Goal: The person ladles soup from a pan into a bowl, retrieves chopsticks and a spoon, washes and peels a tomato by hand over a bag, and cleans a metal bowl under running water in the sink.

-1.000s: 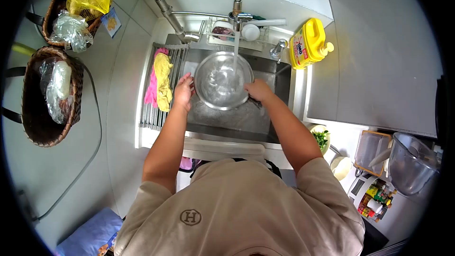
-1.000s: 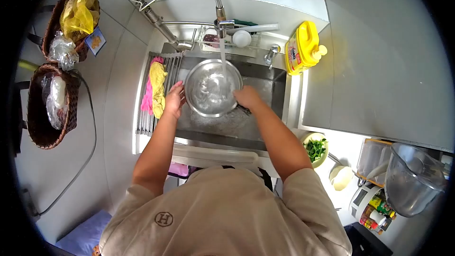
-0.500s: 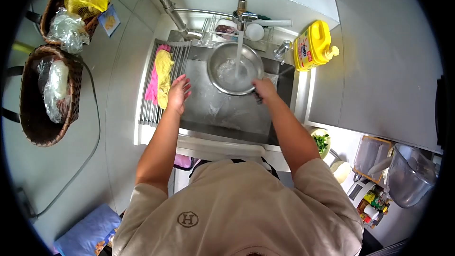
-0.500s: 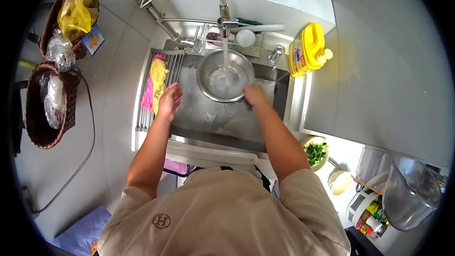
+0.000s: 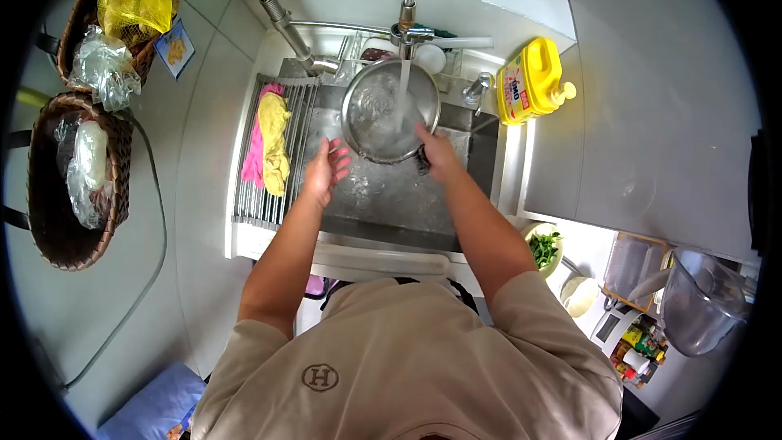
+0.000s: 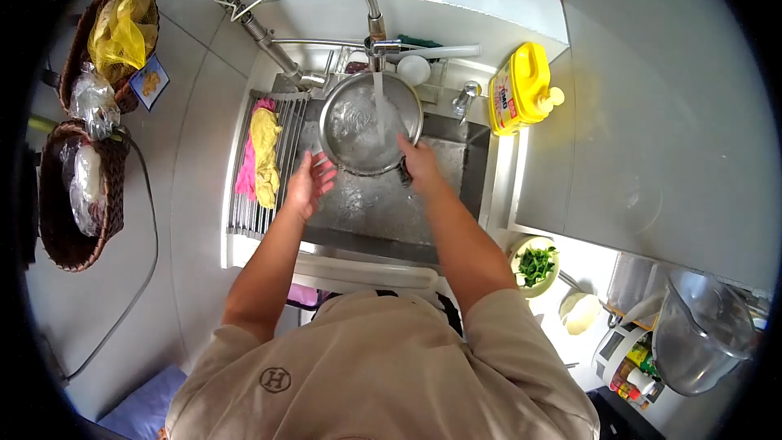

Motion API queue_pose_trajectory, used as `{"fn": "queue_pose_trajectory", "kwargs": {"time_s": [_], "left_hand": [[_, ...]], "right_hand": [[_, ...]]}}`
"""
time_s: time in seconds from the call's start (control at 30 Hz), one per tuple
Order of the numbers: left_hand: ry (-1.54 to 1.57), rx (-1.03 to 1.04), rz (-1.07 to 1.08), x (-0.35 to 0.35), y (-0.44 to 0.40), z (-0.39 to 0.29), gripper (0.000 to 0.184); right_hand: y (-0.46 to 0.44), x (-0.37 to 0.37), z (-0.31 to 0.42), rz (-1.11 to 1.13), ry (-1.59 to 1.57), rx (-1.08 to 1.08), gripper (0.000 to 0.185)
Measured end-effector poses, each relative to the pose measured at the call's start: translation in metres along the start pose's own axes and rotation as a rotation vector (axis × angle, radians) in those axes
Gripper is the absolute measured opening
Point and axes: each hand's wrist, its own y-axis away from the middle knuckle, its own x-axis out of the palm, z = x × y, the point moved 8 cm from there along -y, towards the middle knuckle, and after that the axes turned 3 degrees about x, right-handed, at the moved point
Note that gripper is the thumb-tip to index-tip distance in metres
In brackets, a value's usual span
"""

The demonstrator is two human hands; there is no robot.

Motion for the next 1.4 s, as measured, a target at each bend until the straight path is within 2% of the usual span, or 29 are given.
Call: {"fn": "queue_pose_trajectory", "kwargs": {"time_s": [0.1, 0.13, 0.23, 0.33, 0.47, 0.57, 0.6, 0.7, 0.73, 0.83, 0.93, 1.03, 1.07, 1.1, 1.13, 1.17, 1.2, 1.3, 1.33, 1.4], "left_hand": [[-0.020, 0.050, 0.005, -0.014, -0.002, -0.014, 0.053], [-0.021, 0.051, -0.010, -0.020, -0.003, -0.017, 0.053], [-0.027, 0.031, -0.048, -0.039, -0.008, -0.011, 0.052], [-0.038, -0.033, -0.062, -0.045, -0.010, 0.012, 0.050], [-0.033, -0.082, -0.057, -0.048, -0.032, 0.046, 0.051], [-0.028, -0.055, -0.056, -0.048, -0.023, 0.034, 0.052], [-0.020, -0.046, -0.057, -0.046, -0.015, 0.029, 0.053], [0.046, 0.027, 0.019, -0.035, -0.009, 0.015, 0.057], [0.071, 0.017, 0.087, -0.024, -0.006, 0.012, 0.058], [0.130, -0.051, 0.224, 0.004, 0.007, 0.014, 0.064], [0.236, -0.027, 0.243, 0.014, 0.005, 0.016, 0.047], [0.246, 0.032, 0.142, -0.010, -0.017, 0.035, 0.036], [0.249, 0.027, 0.099, -0.018, -0.020, 0.039, 0.032], [0.251, 0.023, 0.056, -0.028, -0.025, 0.042, 0.029], [0.261, 0.005, 0.148, -0.029, -0.025, 0.042, 0.022], [0.212, 0.001, 0.125, -0.033, -0.028, 0.047, 0.020], [0.163, -0.005, 0.099, -0.027, -0.017, 0.039, 0.018], [0.128, -0.029, 0.071, -0.020, -0.007, 0.034, 0.019], [0.147, -0.044, 0.041, -0.011, 0.000, 0.028, 0.019], [0.166, -0.096, 0.028, -0.010, -0.001, 0.031, 0.022]], "right_hand": [[0.017, 0.021, -0.040, 0.132, -0.065, 0.336, 0.043], [0.015, 0.018, -0.044, 0.146, 0.026, 0.322, 0.049], [-0.026, -0.022, -0.005, 0.097, 0.753, 0.061, 0.050], [0.016, -0.002, 0.101, -0.079, 1.335, -0.009, 0.049], [-0.005, 0.004, 0.060, -0.105, 1.356, -0.260, 0.052], [-0.031, -0.042, 0.012, -0.020, 1.029, -0.102, 0.046], [-0.003, -0.033, 0.029, 0.026, 0.739, -0.073, 0.035], [0.010, -0.019, 0.036, -0.145, 0.704, -0.243, 0.026], [0.009, -0.011, 0.024, -0.121, 0.664, -0.176, 0.028], [0.022, 0.015, 0.041, -0.030, 0.782, -0.384, 0.034], [0.034, 0.037, 0.067, 0.259, 0.902, -0.198, 0.047], [0.039, 0.047, 0.110, -0.056, 1.049, -0.850, 0.061], [0.029, 0.042, 0.111, -0.158, 1.100, -0.657, 0.075], [0.028, 0.051, 0.115, -0.134, 1.008, -0.606, 0.072], [0.026, 0.060, 0.116, -0.105, 0.916, -0.555, 0.070], [0.022, 0.068, 0.115, -0.075, 0.824, -0.503, 0.068], [0.006, 0.078, 0.104, 0.047, 0.747, -0.494, 0.059], [0.002, 0.116, 0.095, 0.149, 1.136, -0.595, 0.051], [0.010, 0.129, 0.096, 0.263, 1.301, -0.591, 0.052], [0.020, 0.137, 0.112, 0.333, 1.522, -0.712, 0.050]]}}
